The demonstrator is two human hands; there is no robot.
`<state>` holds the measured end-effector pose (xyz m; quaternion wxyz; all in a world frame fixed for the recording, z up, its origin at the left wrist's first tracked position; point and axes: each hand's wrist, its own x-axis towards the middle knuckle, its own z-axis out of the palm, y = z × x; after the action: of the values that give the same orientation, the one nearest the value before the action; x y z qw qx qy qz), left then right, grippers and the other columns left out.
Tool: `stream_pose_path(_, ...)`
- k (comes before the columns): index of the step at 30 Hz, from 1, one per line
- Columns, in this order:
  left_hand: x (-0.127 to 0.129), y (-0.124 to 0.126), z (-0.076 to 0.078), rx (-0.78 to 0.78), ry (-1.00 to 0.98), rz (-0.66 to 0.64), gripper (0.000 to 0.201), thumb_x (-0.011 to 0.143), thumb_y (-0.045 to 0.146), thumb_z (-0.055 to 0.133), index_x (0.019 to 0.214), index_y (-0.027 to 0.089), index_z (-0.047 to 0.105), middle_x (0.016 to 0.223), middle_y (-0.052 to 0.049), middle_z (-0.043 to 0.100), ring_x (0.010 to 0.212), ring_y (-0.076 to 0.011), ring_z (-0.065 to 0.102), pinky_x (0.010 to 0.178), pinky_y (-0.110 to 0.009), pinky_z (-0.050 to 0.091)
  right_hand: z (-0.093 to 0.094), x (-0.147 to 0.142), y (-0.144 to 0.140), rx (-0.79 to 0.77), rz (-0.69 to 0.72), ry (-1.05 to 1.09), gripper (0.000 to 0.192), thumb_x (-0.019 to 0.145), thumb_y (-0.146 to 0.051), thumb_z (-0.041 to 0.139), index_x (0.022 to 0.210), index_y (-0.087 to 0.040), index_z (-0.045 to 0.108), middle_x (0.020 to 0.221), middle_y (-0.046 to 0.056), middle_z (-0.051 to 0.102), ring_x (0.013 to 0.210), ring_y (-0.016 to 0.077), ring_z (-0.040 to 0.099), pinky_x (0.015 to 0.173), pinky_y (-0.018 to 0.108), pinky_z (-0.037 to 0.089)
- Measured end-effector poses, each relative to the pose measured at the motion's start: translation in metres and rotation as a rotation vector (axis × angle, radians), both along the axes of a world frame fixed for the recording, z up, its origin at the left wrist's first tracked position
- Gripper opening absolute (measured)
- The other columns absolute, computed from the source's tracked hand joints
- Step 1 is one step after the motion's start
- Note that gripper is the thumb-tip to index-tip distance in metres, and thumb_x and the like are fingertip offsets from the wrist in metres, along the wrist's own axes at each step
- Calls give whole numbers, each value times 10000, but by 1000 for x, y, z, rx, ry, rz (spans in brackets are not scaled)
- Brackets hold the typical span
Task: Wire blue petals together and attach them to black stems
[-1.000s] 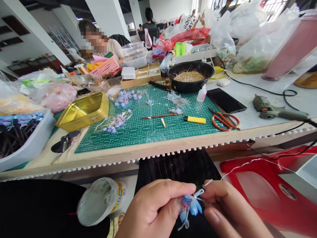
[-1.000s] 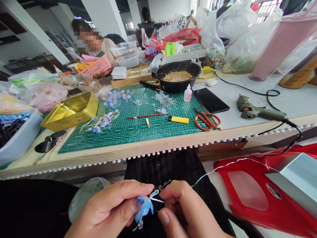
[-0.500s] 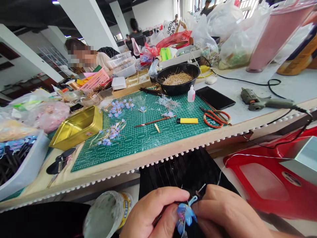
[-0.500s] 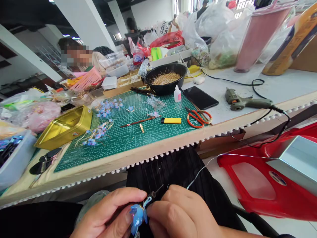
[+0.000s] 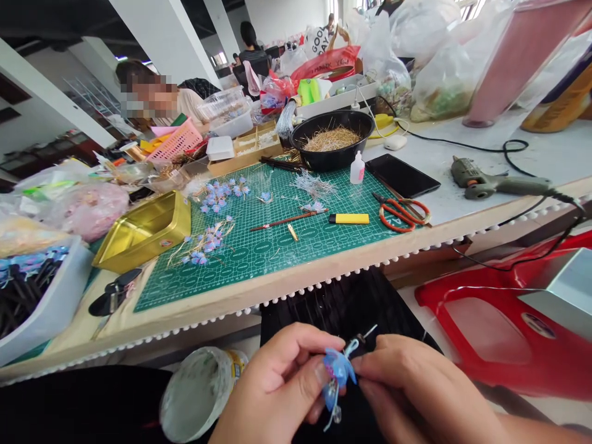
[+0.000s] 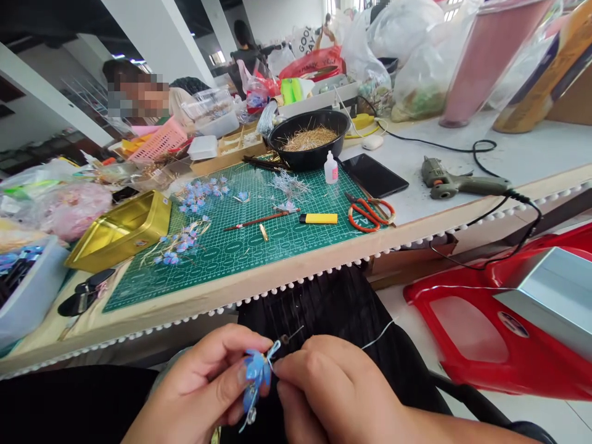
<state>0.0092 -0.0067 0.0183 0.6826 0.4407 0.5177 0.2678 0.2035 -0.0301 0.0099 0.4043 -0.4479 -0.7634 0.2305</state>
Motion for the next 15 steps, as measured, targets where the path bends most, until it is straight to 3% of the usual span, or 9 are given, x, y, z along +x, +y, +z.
stream_pose_path(5, 3, 7, -3, -236, -235, 36, 187, 835, 332, 713, 898, 170, 643, 621, 17, 592, 471, -32, 376, 432, -138, 230, -1, -4, 3, -198, 67, 108, 198, 855, -65, 477, 899, -186, 628, 712, 6, 722, 584, 108, 679, 571, 136, 552)
stream_pose_path(10, -1, 7, -6, -336, -378, -2, 167, 871, 283, 672, 852, 154, 566, 632, 22, 575, 449, -14, 338, 424, -145, 189, -16, -8, 1, -404, 21, 294, 201, 884, -180, 480, 778, -182, 650, 636, 6, 678, 544, 126, 610, 500, 185, 510)
stream_pose_path(15, -2, 6, -9, -380, -401, -30, 173, 881, 281, 655, 837, 160, 538, 640, 21, 577, 445, -11, 334, 420, -141, 197, -37, -10, 5, -590, 84, 542, 155, 888, -228, 525, 808, -173, 645, 710, 9, 650, 646, 130, 599, 601, 223, 501)
